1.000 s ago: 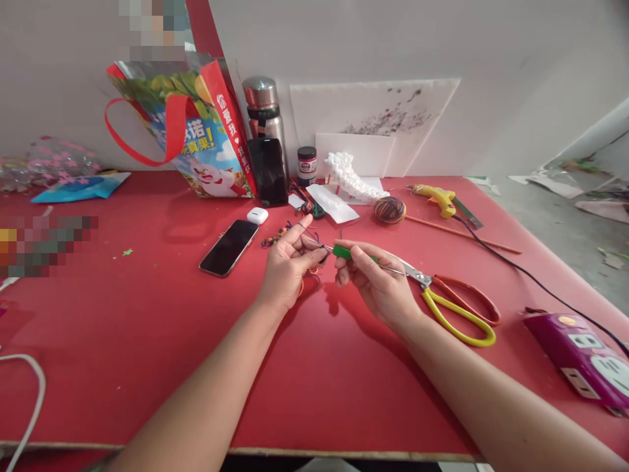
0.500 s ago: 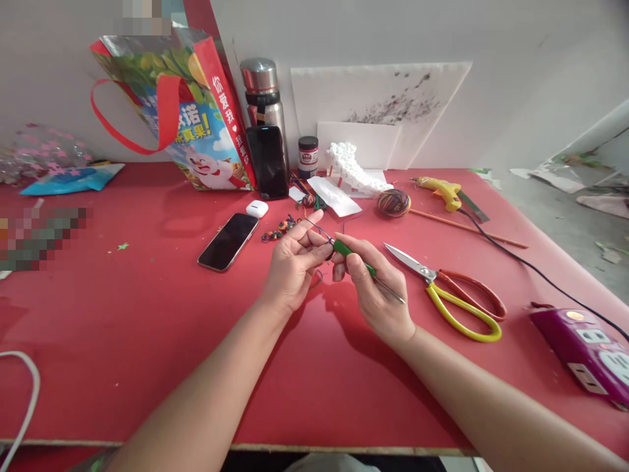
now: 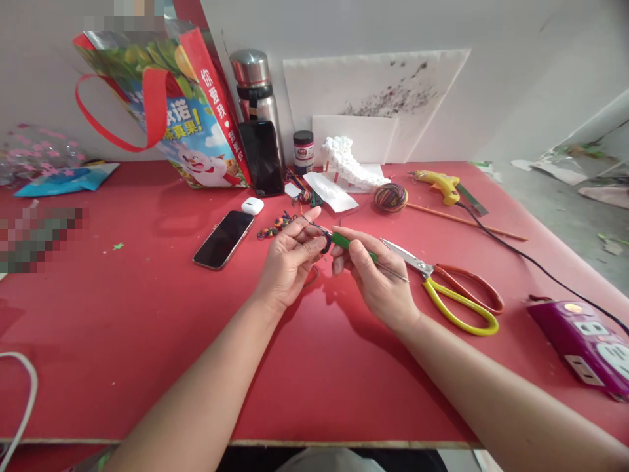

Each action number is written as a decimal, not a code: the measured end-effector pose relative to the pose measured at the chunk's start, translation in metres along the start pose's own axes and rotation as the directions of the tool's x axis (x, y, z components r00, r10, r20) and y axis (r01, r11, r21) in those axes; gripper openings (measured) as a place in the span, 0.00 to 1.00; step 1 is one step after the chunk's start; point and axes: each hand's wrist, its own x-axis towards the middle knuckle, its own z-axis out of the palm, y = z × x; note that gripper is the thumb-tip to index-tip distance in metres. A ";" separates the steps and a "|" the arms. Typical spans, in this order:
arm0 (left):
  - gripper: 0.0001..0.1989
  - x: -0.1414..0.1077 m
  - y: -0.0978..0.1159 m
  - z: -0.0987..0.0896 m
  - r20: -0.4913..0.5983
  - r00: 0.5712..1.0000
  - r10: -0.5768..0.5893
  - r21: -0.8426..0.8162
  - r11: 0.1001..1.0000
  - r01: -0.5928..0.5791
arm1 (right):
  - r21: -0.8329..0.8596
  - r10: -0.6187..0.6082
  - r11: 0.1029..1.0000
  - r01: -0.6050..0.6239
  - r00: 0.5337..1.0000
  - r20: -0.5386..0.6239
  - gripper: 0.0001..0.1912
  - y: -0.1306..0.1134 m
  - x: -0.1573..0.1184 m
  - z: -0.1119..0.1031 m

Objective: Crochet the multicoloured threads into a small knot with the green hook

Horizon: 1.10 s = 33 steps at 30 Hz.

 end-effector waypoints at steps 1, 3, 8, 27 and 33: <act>0.22 0.000 0.000 0.000 -0.005 1.000 0.003 0.002 1.000 -0.003 | -0.001 0.004 1.000 -0.004 1.000 0.003 0.19 0.000 0.000 0.000; 0.22 0.000 0.000 0.000 -0.012 1.000 0.008 0.007 1.000 -0.008 | -0.011 0.014 1.000 -0.014 1.000 0.009 0.20 0.001 0.000 0.000; 0.22 0.000 -0.001 0.000 -0.020 1.000 0.007 0.027 1.000 -0.006 | -0.012 0.021 1.000 -0.021 1.000 0.007 0.19 0.003 -0.003 0.001; 0.25 -0.004 0.007 0.001 -0.035 0.999 -0.006 0.106 0.994 0.009 | -0.108 -0.069 0.991 0.077 0.994 0.081 0.17 -0.002 0.000 -0.005; 0.23 -0.004 0.012 0.001 -0.045 0.999 -0.003 0.121 0.993 0.008 | -0.120 -0.054 0.991 0.063 0.996 0.072 0.18 -0.007 0.003 -0.010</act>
